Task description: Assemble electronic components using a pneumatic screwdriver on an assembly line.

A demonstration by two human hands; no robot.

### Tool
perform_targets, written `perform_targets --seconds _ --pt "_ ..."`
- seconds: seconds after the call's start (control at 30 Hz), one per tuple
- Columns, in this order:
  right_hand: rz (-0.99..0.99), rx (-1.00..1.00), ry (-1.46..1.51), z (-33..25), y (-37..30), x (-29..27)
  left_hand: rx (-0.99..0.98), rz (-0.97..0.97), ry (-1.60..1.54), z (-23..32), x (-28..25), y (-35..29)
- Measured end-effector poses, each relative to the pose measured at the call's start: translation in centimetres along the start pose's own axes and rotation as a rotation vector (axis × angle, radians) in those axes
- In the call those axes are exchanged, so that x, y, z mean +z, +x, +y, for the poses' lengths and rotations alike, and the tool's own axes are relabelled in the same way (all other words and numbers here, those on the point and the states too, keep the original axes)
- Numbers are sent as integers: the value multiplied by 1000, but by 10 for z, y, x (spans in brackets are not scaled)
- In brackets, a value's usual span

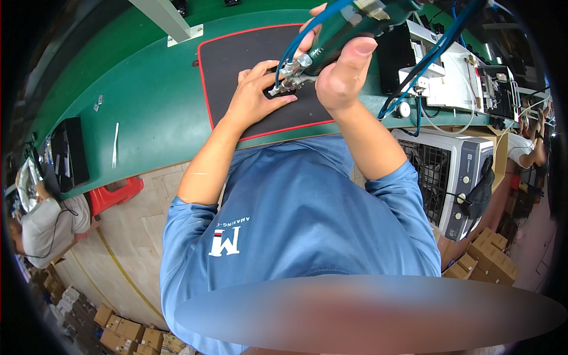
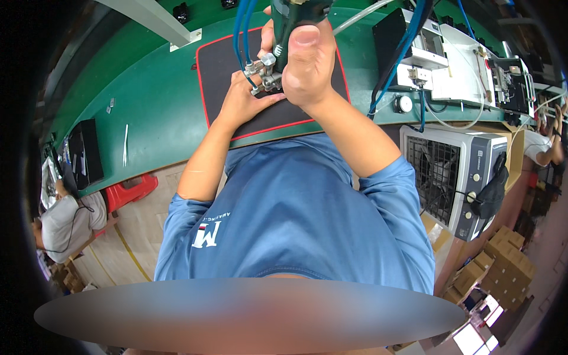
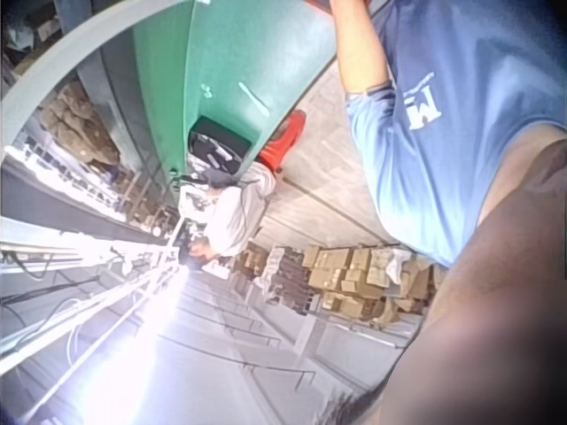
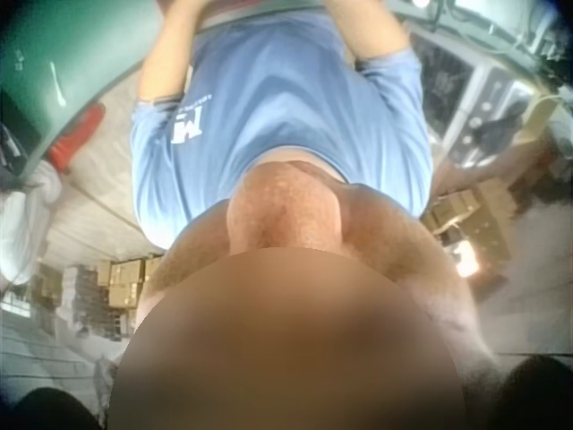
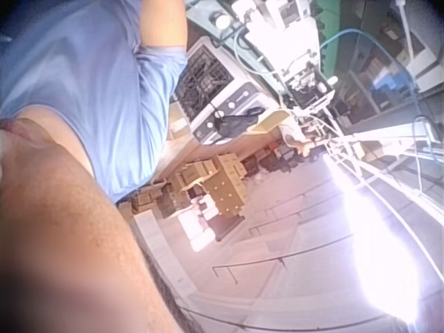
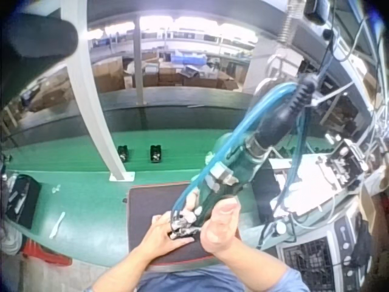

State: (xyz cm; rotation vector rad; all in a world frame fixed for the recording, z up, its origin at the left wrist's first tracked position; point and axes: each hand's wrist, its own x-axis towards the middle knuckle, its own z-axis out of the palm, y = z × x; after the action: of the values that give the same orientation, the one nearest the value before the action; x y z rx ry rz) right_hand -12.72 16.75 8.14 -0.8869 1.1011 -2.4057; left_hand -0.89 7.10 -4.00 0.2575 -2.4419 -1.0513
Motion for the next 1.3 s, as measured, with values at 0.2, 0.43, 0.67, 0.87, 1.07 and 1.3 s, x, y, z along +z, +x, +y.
perform_targets --seconds 0.2,0.43,0.67,0.87,1.07,1.3 --pt "-101 6 134 -65 25 26 72 50 34 1 -1 -2" --pt "-135 179 264 4 2 -6 85 70 33 1 0 -1" --pt "-157 -45 98 37 -2 -26 35 29 -12 3 -1 -1" --pt "-10 -173 -12 57 -9 -31 37 43 -45 2 1 -1" --pt "-121 -136 46 51 -8 -25 -49 -13 -147 -1 2 0" --pt "-269 -34 -242 22 4 -12 -40 32 -168 -3 0 1"
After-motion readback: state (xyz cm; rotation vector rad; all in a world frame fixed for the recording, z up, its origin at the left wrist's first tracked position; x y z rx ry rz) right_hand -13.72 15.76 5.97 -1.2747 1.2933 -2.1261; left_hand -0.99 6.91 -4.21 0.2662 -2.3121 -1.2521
